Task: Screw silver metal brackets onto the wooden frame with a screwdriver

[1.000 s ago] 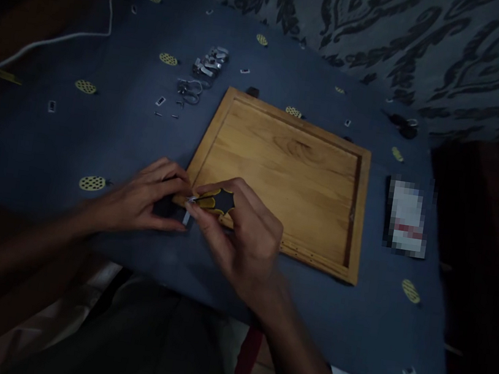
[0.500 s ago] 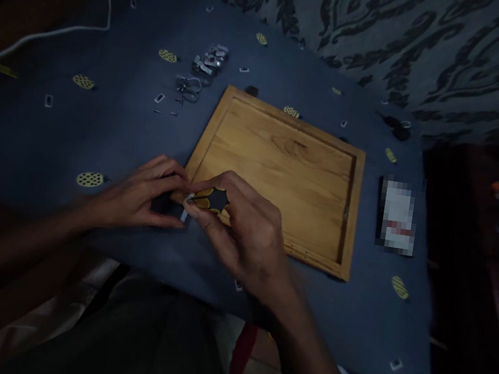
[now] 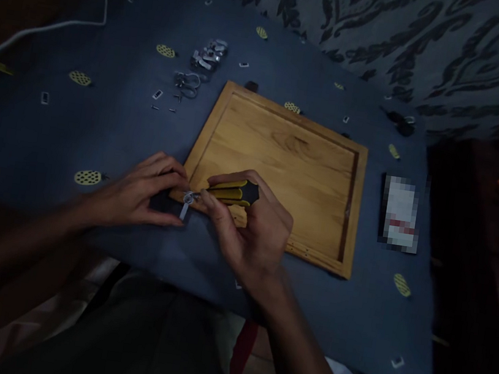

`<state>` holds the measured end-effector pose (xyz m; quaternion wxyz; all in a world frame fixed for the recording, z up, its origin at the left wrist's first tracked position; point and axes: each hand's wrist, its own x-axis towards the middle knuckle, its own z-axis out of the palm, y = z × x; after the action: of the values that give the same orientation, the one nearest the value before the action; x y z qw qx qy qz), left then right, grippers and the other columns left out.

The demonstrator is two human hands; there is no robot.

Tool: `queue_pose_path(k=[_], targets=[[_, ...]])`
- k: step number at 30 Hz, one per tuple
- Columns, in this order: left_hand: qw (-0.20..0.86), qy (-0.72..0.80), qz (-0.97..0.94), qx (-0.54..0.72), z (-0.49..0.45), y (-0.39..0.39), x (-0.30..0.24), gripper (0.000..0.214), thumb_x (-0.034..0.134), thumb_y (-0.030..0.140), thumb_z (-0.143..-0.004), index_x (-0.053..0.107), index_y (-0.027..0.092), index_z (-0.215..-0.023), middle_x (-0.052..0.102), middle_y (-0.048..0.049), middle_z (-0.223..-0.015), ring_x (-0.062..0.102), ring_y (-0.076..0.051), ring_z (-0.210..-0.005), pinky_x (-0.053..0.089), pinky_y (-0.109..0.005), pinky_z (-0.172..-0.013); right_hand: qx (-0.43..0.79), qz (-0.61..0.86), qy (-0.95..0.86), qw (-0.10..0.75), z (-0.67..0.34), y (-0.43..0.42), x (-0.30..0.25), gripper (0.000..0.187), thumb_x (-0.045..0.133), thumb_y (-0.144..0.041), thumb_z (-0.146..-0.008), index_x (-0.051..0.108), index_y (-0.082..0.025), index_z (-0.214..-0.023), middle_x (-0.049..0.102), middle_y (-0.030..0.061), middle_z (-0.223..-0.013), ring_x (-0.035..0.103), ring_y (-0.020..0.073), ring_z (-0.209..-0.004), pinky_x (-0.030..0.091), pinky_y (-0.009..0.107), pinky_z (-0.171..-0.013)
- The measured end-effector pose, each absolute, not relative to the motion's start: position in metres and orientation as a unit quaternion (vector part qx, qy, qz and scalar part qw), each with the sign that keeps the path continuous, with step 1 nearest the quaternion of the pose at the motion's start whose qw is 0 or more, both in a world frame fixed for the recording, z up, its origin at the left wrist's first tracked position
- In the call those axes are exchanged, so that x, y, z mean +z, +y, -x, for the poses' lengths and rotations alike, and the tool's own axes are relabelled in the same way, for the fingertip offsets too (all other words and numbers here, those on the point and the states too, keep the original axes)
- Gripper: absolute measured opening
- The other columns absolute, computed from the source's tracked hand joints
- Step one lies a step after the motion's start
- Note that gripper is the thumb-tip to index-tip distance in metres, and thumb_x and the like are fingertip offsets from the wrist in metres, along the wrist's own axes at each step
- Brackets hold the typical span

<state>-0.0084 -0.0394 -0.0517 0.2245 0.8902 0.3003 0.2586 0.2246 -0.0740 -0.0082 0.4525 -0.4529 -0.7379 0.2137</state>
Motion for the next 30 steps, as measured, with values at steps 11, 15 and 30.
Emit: queue_pose_path(k=[11,15,30], targets=[[0.225,0.306,-0.892,0.245,0.008,-0.038,-0.05,0.045,0.079,0.05,-0.091,0.066,0.016,-0.118,0.064,-0.0095,-0.114,0.056,-0.026,-0.106,0.05,-0.039,-0.094,0.166,0.429,-0.778,0.428,-0.22,-0.073,-0.002,0.014,0.069,-0.022,-0.099,0.069,-0.024,-0.084,0.078,0.0053,-0.095,0.075,0.0199,-0.084,0.063,0.035,-0.073],[0.225,0.307,-0.892,0.244,0.008,-0.039,-0.049,0.045,0.079,0.049,-0.092,0.066,0.014,-0.118,0.064,-0.0101,-0.114,0.056,-0.026,-0.105,0.05,-0.038,-0.093,0.147,0.404,-0.81,0.398,-0.222,-0.067,0.004,0.012,0.067,-0.021,-0.099,0.068,-0.022,-0.088,0.079,0.0049,-0.094,0.075,0.0181,-0.081,0.06,0.03,-0.07],[0.231,0.307,-0.89,0.245,0.008,-0.039,-0.051,0.045,0.077,0.052,-0.092,0.065,0.016,-0.117,0.063,-0.0095,-0.113,0.055,-0.026,-0.105,0.05,-0.039,-0.093,0.105,0.431,-0.809,0.385,-0.214,-0.066,0.004,0.009,0.066,-0.027,-0.1,0.067,-0.024,-0.092,0.073,0.0033,-0.081,0.071,0.0197,-0.07,0.053,0.031,-0.061]])
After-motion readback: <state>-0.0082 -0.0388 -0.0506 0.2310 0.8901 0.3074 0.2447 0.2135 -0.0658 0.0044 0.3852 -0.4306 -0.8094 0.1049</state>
